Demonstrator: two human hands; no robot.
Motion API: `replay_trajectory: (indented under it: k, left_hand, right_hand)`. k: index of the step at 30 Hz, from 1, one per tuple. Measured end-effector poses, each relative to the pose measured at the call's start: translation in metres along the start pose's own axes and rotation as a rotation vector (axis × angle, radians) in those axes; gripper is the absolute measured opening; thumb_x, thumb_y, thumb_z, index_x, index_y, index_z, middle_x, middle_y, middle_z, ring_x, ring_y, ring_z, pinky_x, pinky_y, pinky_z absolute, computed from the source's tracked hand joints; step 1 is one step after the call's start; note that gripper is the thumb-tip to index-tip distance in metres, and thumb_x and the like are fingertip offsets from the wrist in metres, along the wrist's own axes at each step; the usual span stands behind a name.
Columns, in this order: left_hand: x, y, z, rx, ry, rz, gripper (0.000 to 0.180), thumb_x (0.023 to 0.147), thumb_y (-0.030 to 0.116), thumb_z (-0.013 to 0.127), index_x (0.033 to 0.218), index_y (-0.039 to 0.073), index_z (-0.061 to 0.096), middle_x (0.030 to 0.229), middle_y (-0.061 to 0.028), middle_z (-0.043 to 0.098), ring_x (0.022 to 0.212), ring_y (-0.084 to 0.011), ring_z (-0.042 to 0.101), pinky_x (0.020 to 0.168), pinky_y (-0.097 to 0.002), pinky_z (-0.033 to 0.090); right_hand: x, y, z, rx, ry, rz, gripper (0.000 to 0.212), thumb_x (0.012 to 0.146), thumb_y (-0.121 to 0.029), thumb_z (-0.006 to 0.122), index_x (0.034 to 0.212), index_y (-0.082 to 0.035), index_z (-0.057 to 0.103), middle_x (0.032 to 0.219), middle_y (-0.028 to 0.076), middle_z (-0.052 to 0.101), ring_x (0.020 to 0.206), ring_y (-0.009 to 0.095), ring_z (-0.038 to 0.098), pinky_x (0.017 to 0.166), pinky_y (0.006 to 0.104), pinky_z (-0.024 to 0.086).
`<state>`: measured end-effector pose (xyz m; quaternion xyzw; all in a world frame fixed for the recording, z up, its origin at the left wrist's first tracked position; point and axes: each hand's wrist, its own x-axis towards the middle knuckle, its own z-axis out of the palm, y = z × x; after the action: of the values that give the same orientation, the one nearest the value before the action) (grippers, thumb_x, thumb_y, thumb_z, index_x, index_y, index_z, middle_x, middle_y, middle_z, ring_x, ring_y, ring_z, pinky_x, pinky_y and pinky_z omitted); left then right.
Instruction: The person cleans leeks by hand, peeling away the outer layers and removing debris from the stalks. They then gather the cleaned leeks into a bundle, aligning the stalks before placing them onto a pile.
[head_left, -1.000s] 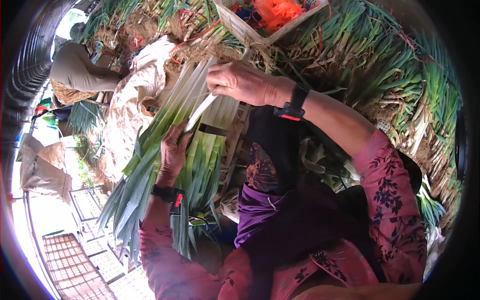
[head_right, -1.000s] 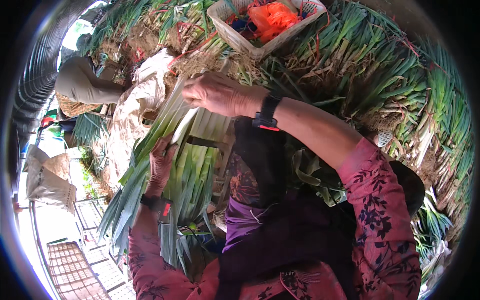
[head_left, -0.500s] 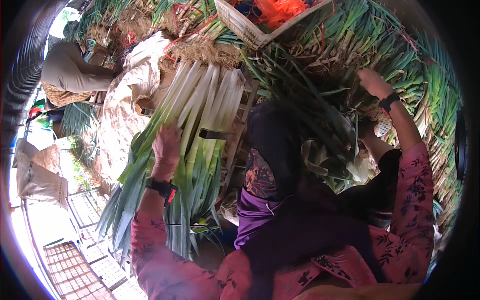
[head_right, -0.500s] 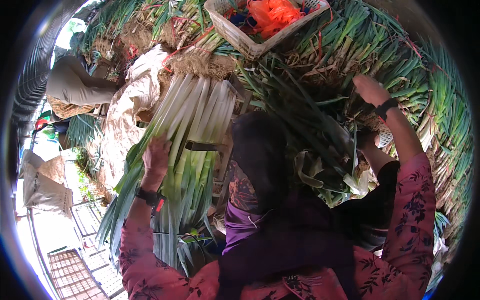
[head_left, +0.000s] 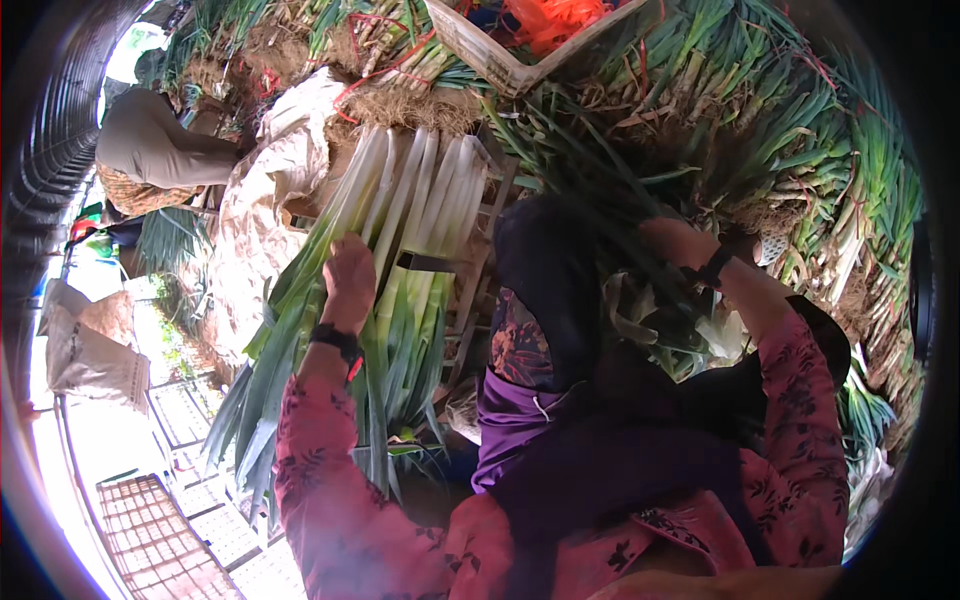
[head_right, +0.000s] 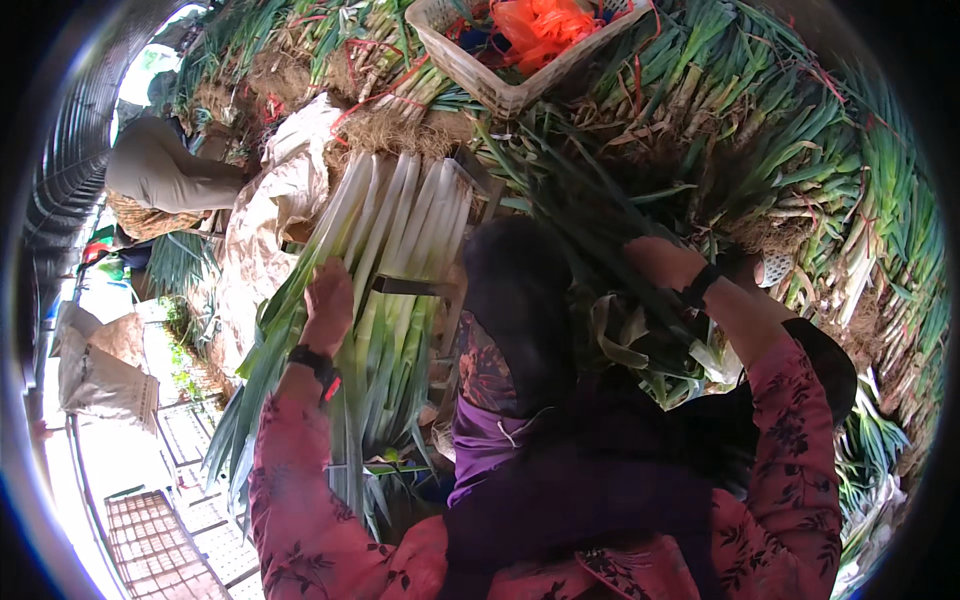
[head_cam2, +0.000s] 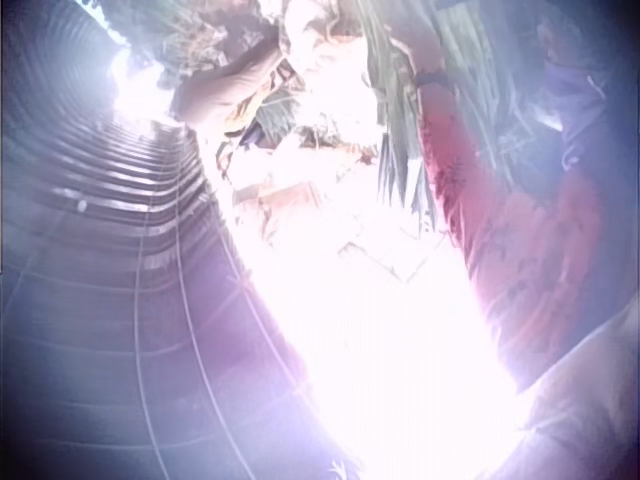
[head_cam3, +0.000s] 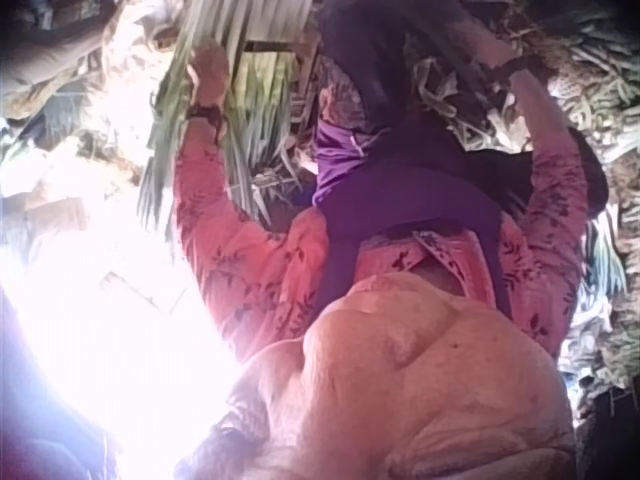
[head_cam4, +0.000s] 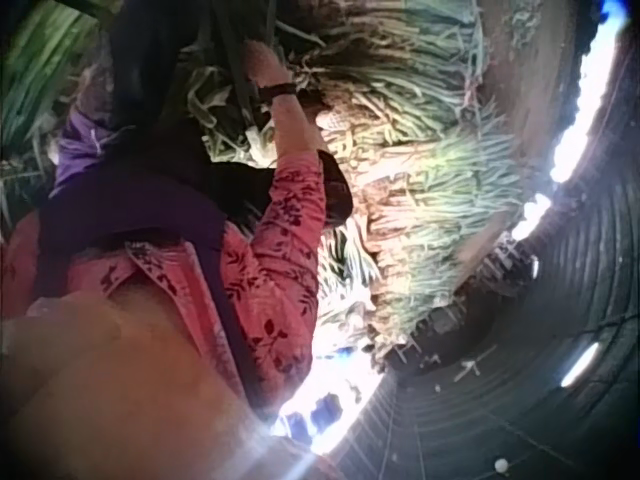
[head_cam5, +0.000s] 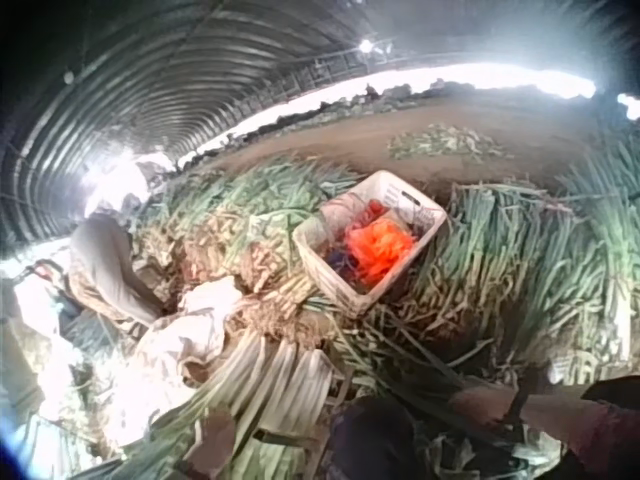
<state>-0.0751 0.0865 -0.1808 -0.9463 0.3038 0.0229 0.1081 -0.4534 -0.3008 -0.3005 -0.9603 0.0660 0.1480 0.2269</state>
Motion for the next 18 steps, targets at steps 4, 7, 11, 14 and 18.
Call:
replay_trajectory:
  k: [4, 7, 11, 14, 18]
  left_hand:
    - [-0.006, 0.001, -0.030, 0.446, -0.077, 0.208, 0.030, 0.089, 0.022, 0.053, 0.113, 0.004, 0.055, 0.111, -0.0175, 0.055, 0.108, -0.0328, 0.054, 0.086, -0.0458, 0.048]
    - [-0.016, -0.059, -0.040, 0.131, 0.271, 0.317, 0.048, 0.091, 0.038, 0.054, 0.123, 0.003, 0.053, 0.121, -0.0191, 0.054, 0.112, -0.0327, 0.052, 0.090, -0.0451, 0.046]
    - [-0.066, -0.094, -0.087, 0.106, -0.212, 0.062, 0.050, 0.092, 0.052, 0.048, 0.114, 0.008, 0.057, 0.085, -0.0202, 0.066, 0.083, -0.0384, 0.064, 0.080, -0.0493, 0.049]
    - [-0.134, -0.157, -0.092, 0.286, -0.188, -0.010, 0.051, 0.092, 0.055, 0.047, 0.103, 0.007, 0.063, 0.072, -0.0202, 0.065, 0.069, -0.0362, 0.066, 0.062, -0.0479, 0.051]
    - [-0.150, -0.199, -0.113, -0.508, -0.687, -0.782, 0.056, 0.092, 0.055, 0.046, 0.102, 0.003, 0.063, 0.069, -0.0157, 0.066, 0.064, -0.0251, 0.067, 0.052, -0.0380, 0.052]
  right_hand:
    - [-0.011, -0.007, 0.013, 0.209, 0.039, 0.000, 0.039, 0.090, -0.018, 0.047, 0.127, -0.004, 0.052, 0.124, 0.015, 0.057, 0.116, 0.029, 0.054, 0.100, 0.0383, 0.042]
    - [-0.017, 0.011, 0.026, 0.158, -0.058, 0.010, 0.041, 0.090, -0.023, 0.050, 0.127, -0.005, 0.052, 0.125, 0.015, 0.055, 0.116, 0.030, 0.053, 0.099, 0.0385, 0.043]
    - [-0.033, 0.029, 0.034, 0.401, -0.055, 0.243, 0.044, 0.087, -0.025, 0.057, 0.128, -0.011, 0.054, 0.117, 0.016, 0.060, 0.110, 0.032, 0.056, 0.092, 0.0392, 0.048]
    - [-0.020, -0.034, -0.020, 0.608, -0.285, 0.498, 0.044, 0.086, -0.024, 0.057, 0.129, -0.015, 0.054, 0.107, 0.015, 0.065, 0.102, 0.033, 0.061, 0.085, 0.0405, 0.050]
    - [-0.041, 0.018, 0.025, 0.144, -0.082, 0.178, 0.039, 0.086, -0.020, 0.056, 0.125, -0.014, 0.057, 0.099, 0.012, 0.067, 0.095, 0.032, 0.064, 0.080, 0.0409, 0.050]
